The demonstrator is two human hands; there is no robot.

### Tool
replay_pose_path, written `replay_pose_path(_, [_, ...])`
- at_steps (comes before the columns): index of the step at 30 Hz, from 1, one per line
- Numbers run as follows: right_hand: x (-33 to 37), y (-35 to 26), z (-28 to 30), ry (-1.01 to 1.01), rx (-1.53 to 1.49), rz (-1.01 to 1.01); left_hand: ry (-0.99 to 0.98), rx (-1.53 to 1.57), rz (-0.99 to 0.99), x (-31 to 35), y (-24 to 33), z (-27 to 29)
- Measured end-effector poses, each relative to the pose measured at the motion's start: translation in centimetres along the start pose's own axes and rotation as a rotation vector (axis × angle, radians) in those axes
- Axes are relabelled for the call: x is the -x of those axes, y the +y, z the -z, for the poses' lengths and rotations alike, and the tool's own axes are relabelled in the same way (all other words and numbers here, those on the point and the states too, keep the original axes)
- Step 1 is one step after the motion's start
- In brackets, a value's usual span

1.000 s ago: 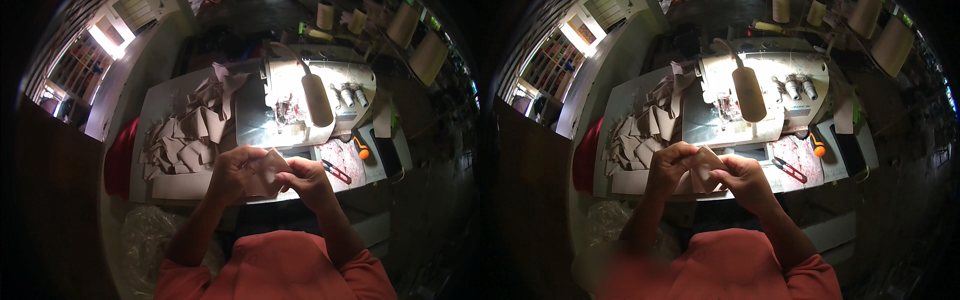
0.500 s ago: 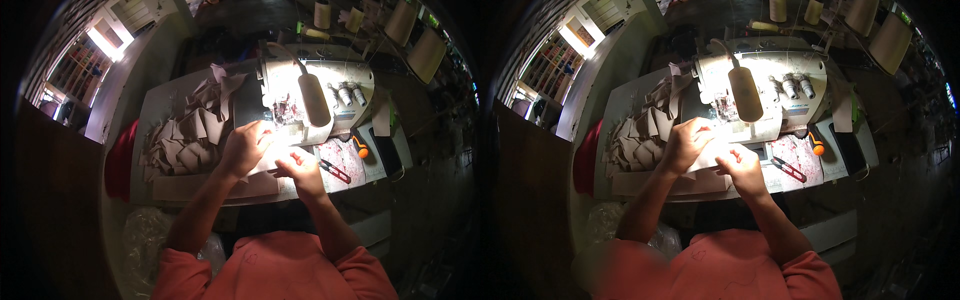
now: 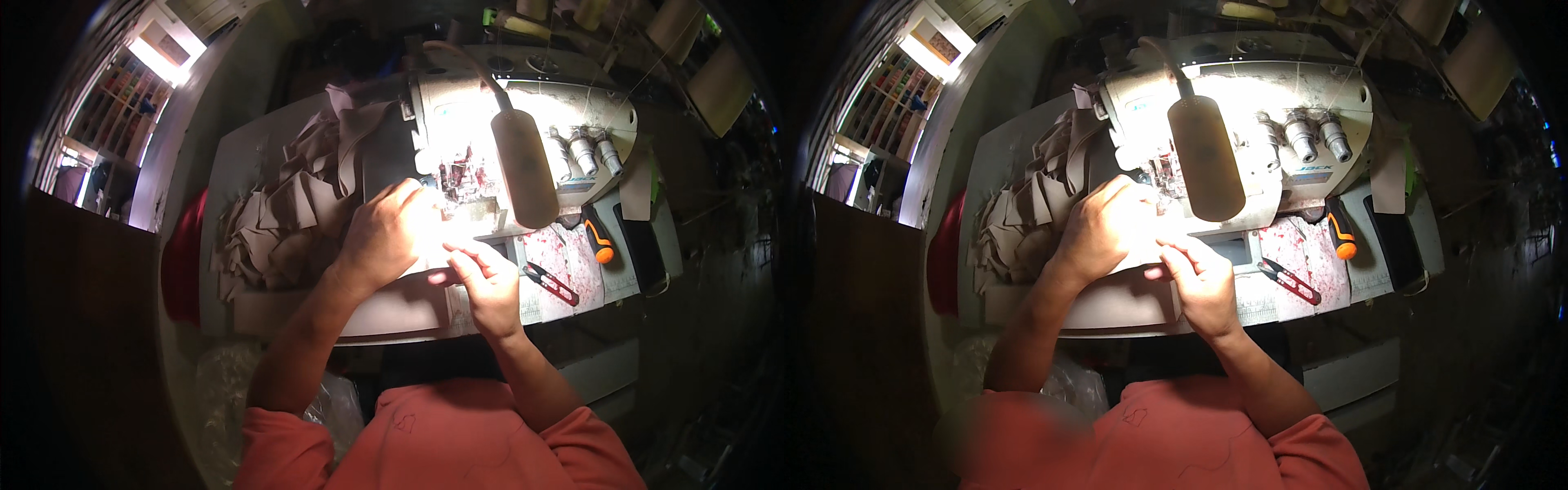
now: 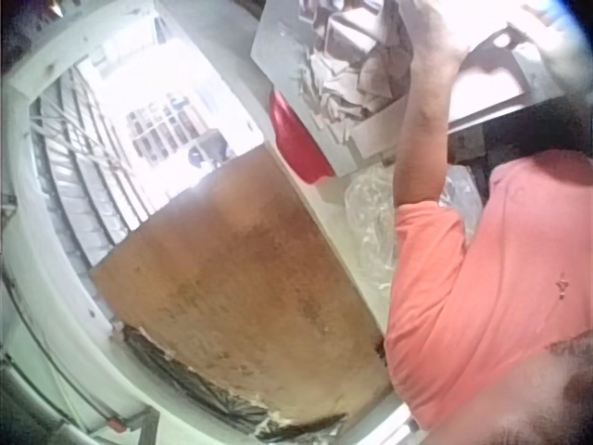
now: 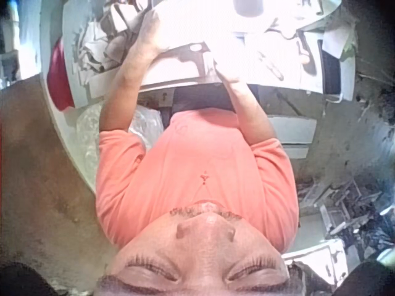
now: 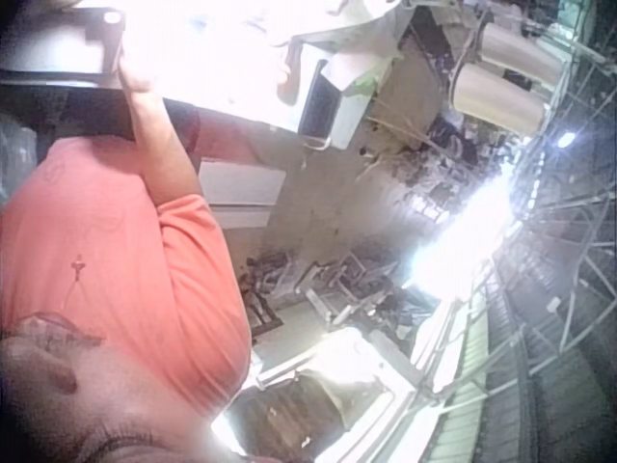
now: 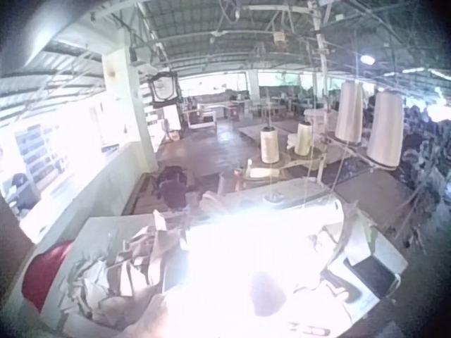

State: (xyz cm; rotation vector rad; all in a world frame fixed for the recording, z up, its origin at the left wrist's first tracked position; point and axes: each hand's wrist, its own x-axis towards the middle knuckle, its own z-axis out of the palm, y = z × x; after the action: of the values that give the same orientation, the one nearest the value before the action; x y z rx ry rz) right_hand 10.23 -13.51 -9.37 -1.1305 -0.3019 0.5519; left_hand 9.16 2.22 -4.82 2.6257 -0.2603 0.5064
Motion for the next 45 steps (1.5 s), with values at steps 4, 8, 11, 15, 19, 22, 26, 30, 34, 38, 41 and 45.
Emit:
replay_pose_path(4, [-0.4,0.1,-0.1,0.007,0.064,0.017,0.044,-0.128,-0.024,0.2,-0.4,-0.2])
replay_pose_path(8, [-0.2,0.4,0.0,-0.026,0.180,0.081,0.125,-0.136,-0.145,2.5,1.0,-0.7])
replay_pose_path(11, [-0.6,0.4,0.0,-0.027,0.205,0.098,0.132,-0.031,-0.069,2.0,0.1,-0.6])
replay_pose_path(15, [0.6,0.6,0.8,0.008,0.195,0.076,-0.065,0.062,0.098,-0.7,-3.2,0.1])
replay_pose_path(19, [1.5,0.6,2.3,0.083,0.322,0.000,0.235,-0.279,-0.284,-4.5,-8.2,-0.7])
replay_pose_path(22, [0.9,1.0,2.1,-0.031,0.661,0.023,0.170,-0.308,-0.020,-6.6,-10.6,-0.7])
replay_pose_path(26, [0.3,1.3,0.8,-0.156,0.944,0.206,0.337,-0.303,0.017,-4.3,-10.5,0.1])
replay_pose_path(30, [0.1,2.6,1.6,-0.116,0.955,0.341,0.500,0.199,0.348,2.0,-3.3,1.4])
replay_pose_path(34, [0.8,1.5,0.9,-0.165,1.048,0.504,0.137,0.232,0.221,9.7,2.1,-0.8])
replay_pose_path(38, [1.0,1.3,0.9,-0.216,1.002,0.564,0.224,0.289,0.254,10.1,1.8,-3.5])
replay_pose_path(41, [1.8,0.8,0.9,-0.150,0.836,0.316,0.239,0.346,0.166,10.0,0.9,-4.2])
replay_pose_path(45, [1.8,0.5,2.1,-0.065,0.776,0.270,0.318,0.369,0.127,10.0,0.8,-4.7])
